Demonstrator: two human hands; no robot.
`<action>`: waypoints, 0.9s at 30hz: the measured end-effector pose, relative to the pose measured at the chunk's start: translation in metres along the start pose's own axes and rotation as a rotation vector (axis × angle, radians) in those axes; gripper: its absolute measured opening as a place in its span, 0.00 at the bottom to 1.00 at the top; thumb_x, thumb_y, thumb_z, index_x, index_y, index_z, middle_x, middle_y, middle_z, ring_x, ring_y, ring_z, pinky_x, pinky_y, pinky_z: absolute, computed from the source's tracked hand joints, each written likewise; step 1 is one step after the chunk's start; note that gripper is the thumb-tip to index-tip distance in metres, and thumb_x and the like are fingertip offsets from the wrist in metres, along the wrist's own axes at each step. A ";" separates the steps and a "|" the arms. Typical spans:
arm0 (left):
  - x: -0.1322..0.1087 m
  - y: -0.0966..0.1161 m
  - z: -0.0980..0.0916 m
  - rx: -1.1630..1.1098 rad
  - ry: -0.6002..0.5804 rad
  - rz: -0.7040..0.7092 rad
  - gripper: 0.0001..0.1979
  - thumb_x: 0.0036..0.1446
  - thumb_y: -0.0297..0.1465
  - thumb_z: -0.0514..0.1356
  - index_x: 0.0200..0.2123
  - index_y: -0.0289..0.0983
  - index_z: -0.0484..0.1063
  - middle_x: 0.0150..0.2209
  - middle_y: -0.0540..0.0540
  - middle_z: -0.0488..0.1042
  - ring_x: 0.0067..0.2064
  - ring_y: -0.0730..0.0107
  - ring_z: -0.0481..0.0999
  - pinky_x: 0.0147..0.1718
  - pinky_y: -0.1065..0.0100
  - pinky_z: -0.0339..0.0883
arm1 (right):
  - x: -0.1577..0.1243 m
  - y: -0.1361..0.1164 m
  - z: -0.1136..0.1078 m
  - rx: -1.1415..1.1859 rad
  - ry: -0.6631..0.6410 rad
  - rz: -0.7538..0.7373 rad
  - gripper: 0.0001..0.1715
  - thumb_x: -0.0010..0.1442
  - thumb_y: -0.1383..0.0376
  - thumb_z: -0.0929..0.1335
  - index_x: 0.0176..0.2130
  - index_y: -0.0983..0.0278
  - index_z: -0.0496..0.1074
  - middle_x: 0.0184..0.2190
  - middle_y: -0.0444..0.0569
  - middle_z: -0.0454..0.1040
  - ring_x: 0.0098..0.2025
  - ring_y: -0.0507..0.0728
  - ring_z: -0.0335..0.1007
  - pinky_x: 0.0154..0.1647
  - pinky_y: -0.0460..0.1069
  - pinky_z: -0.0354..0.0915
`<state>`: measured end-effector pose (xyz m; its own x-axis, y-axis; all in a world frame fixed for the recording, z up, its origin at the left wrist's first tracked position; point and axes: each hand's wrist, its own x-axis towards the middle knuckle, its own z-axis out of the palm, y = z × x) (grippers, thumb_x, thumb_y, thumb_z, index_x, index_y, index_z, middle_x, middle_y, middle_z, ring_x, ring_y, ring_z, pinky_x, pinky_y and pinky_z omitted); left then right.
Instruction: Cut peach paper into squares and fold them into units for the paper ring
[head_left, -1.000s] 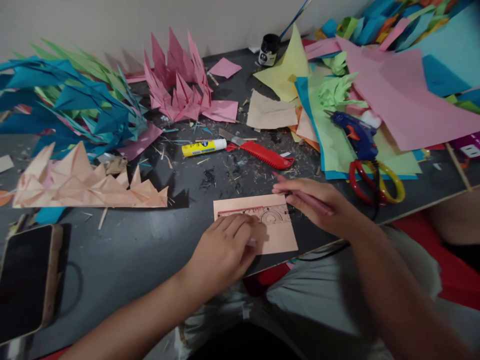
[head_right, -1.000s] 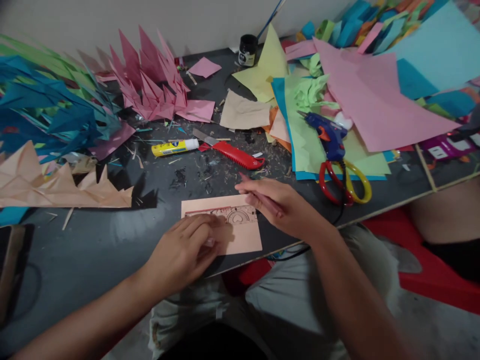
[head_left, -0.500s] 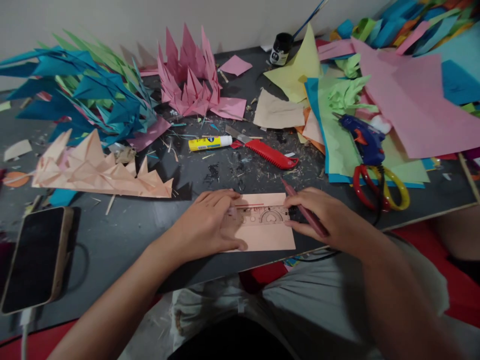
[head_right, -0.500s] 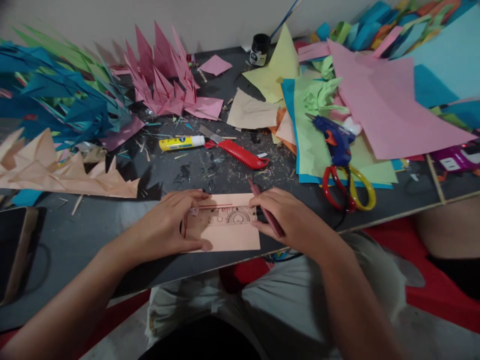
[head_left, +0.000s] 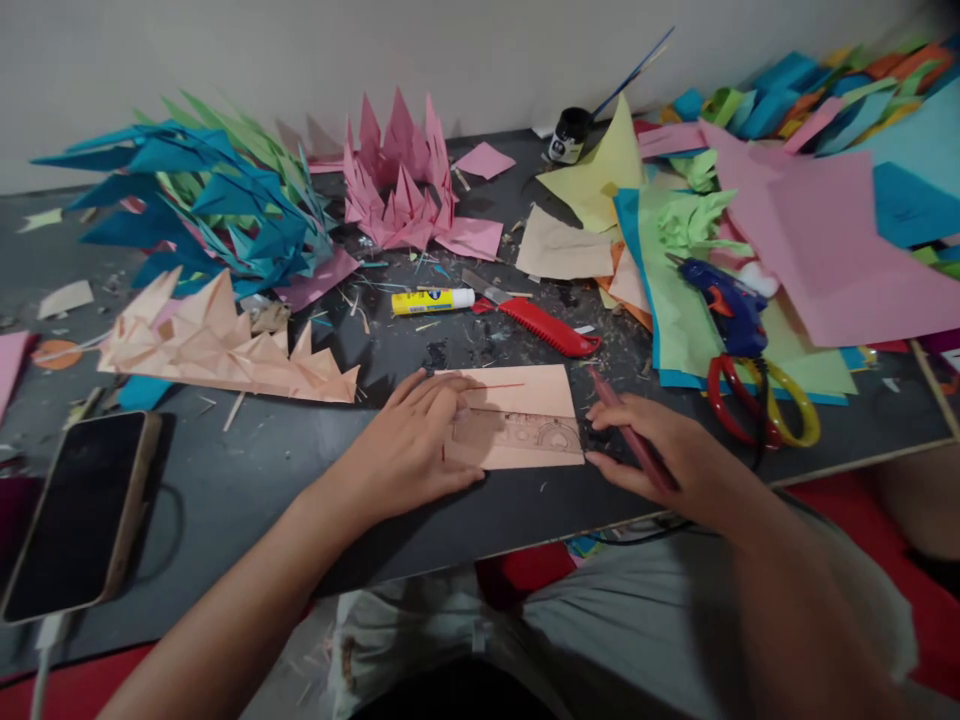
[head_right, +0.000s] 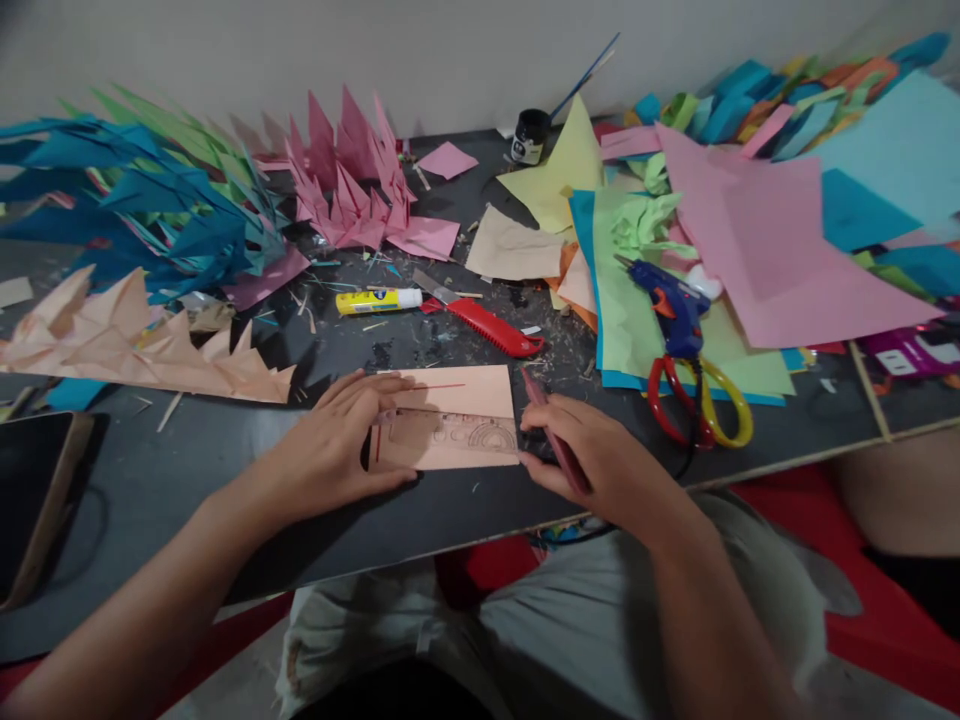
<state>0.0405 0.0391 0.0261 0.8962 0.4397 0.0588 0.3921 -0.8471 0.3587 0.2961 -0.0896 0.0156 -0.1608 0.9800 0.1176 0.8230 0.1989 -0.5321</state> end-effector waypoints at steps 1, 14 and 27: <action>0.000 -0.001 0.001 0.017 0.027 0.000 0.20 0.48 0.36 0.63 0.41 0.35 0.60 0.51 0.38 0.67 0.56 0.58 0.63 0.55 0.51 0.54 | 0.000 0.000 0.001 0.000 0.014 -0.002 0.12 0.55 0.65 0.66 0.40 0.61 0.63 0.37 0.50 0.72 0.41 0.57 0.69 0.42 0.52 0.66; -0.011 0.047 0.019 -0.053 0.220 0.308 0.09 0.56 0.28 0.53 0.25 0.34 0.68 0.41 0.45 0.75 0.42 0.69 0.74 0.41 0.68 0.68 | 0.004 -0.003 0.010 0.010 0.023 -0.047 0.11 0.53 0.68 0.67 0.39 0.59 0.65 0.37 0.49 0.73 0.41 0.56 0.71 0.41 0.50 0.67; -0.015 0.051 0.035 0.038 0.212 0.130 0.11 0.57 0.29 0.53 0.29 0.32 0.73 0.48 0.40 0.72 0.48 0.61 0.72 0.46 0.62 0.67 | -0.001 -0.007 0.010 0.049 -0.014 -0.065 0.13 0.53 0.68 0.67 0.40 0.59 0.65 0.36 0.50 0.73 0.39 0.57 0.70 0.39 0.51 0.67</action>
<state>0.0546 -0.0216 0.0111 0.8777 0.3758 0.2973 0.2878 -0.9095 0.3000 0.2852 -0.0921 0.0103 -0.2211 0.9649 0.1416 0.7831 0.2622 -0.5639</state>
